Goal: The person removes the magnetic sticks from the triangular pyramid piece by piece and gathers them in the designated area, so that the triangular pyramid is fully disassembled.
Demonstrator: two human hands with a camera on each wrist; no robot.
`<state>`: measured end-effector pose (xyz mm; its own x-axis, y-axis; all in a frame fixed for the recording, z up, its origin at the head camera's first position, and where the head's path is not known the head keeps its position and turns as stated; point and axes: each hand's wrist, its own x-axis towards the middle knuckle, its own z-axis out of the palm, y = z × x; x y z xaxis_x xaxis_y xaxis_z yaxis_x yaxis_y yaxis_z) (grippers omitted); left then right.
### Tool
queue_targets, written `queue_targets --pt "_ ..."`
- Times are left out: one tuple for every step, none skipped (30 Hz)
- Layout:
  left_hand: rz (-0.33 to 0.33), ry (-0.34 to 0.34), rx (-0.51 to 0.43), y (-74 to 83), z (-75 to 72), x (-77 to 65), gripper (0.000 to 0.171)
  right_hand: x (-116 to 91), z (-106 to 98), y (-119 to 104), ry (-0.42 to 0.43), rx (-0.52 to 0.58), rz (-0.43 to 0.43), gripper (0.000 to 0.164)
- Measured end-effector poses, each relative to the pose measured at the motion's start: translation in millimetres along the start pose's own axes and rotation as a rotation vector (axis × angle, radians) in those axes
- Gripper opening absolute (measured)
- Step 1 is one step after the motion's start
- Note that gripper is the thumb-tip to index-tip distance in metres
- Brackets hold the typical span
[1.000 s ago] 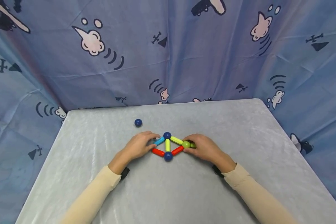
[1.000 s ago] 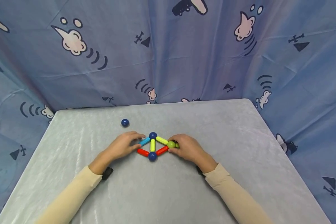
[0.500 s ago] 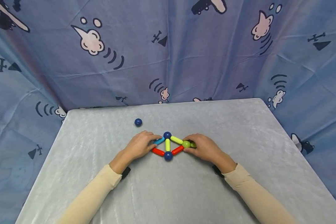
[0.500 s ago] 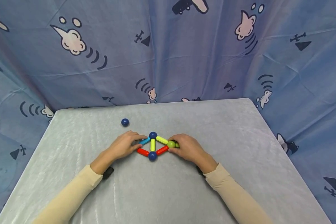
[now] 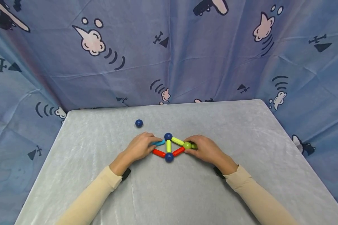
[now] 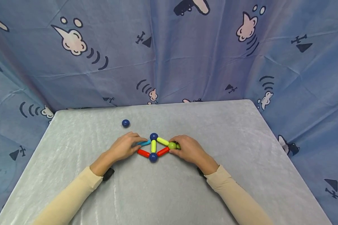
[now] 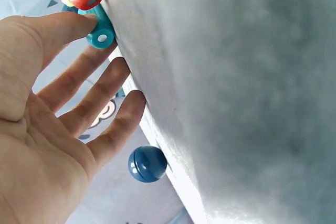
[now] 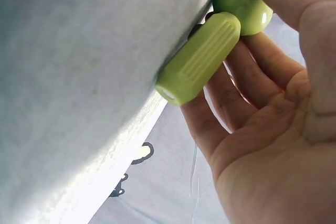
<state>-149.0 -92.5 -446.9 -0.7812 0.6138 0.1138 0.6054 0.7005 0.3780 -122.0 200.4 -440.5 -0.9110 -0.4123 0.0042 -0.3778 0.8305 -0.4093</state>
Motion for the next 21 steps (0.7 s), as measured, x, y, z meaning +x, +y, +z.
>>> queue_targets --pt "-0.003 0.002 -0.011 -0.3 -0.6 -0.6 0.030 0.0 -0.1 -0.1 -0.001 0.000 0.000 0.040" --pt "-0.008 0.003 -0.019 -0.5 -1.0 -1.2 0.030 0.0 -0.1 -0.3 -0.003 0.001 0.000 0.040" --pt "-0.014 0.005 -0.027 -0.8 -1.4 -1.6 0.030 0.0 -0.2 -0.3 -0.004 0.000 -0.001 0.040" --pt "-0.019 0.004 -0.033 -1.1 -1.7 -2.0 0.029 0.0 -0.1 -0.3 -0.005 -0.001 -0.001 0.040" --pt "-0.025 0.005 -0.040 -1.6 -1.8 -2.3 0.029 0.1 0.0 -0.3 -0.005 -0.001 0.000 0.040" --pt "-0.032 0.006 -0.048 -2.2 -1.7 -2.5 0.028 0.1 0.1 -0.1 -0.004 -0.001 0.000 0.040" --pt "-0.038 0.005 -0.053 -2.7 -1.5 -2.7 0.028 0.2 0.2 0.0 -0.004 -0.001 0.000 0.040" --pt "-0.044 0.006 -0.058 -3.3 -1.3 -2.8 0.028 0.4 0.4 0.1 -0.004 0.000 0.001 0.040" --pt "-0.051 0.003 -0.062 -3.9 -1.0 -3.0 0.028 0.4 0.4 0.1 -0.005 -0.001 0.001 0.040" --pt "-0.056 0.002 -0.066 -4.3 -0.8 -3.2 0.029 0.4 0.5 0.1 -0.006 0.001 0.003 0.040" --pt "-0.059 0.000 -0.069 -4.7 -0.5 -3.4 0.029 0.3 0.4 0.1 -0.007 0.000 0.004 0.040" --pt "-0.062 -0.001 -0.071 -5.0 -0.4 -3.5 0.029 0.3 0.4 0.1 -0.008 0.002 0.006 0.040" --pt "-0.065 -0.001 -0.073 -5.2 -0.4 -3.7 0.029 0.2 0.4 0.0 -0.008 0.002 0.007 0.040" --pt "-0.068 -0.002 -0.074 -5.3 -0.4 -3.9 0.030 0.2 0.4 0.0 -0.008 0.004 0.009 0.040" --pt "-0.070 -0.002 -0.073 -5.4 -0.4 -4.1 0.030 0.2 0.3 0.0 -0.008 0.005 0.009 0.040" --pt "-0.070 0.000 -0.074 -5.4 -0.6 -4.1 0.029 0.1 0.3 0.0 -0.007 0.006 0.010 0.040" --pt "-0.070 0.000 -0.072 -5.4 -0.6 -4.1 0.029 0.2 0.3 0.1 -0.006 0.006 0.009 0.040" --pt "-0.072 0.000 -0.071 -5.4 -0.6 -4.1 0.029 0.2 0.3 0.1 -0.005 0.007 0.009 0.039" --pt "-0.072 0.001 -0.069 -5.3 -0.7 -4.0 0.029 0.1 0.2 0.1 -0.004 0.006 0.008 0.039" --pt "-0.072 0.001 -0.065 -5.2 -0.7 -3.9 0.028 0.0 0.0 0.2 -0.004 0.005 0.008 0.040" --pt "-0.071 0.001 -0.064 -5.1 -0.7 -3.8 0.028 -0.2 -0.1 0.3 -0.004 0.003 0.008 0.040"
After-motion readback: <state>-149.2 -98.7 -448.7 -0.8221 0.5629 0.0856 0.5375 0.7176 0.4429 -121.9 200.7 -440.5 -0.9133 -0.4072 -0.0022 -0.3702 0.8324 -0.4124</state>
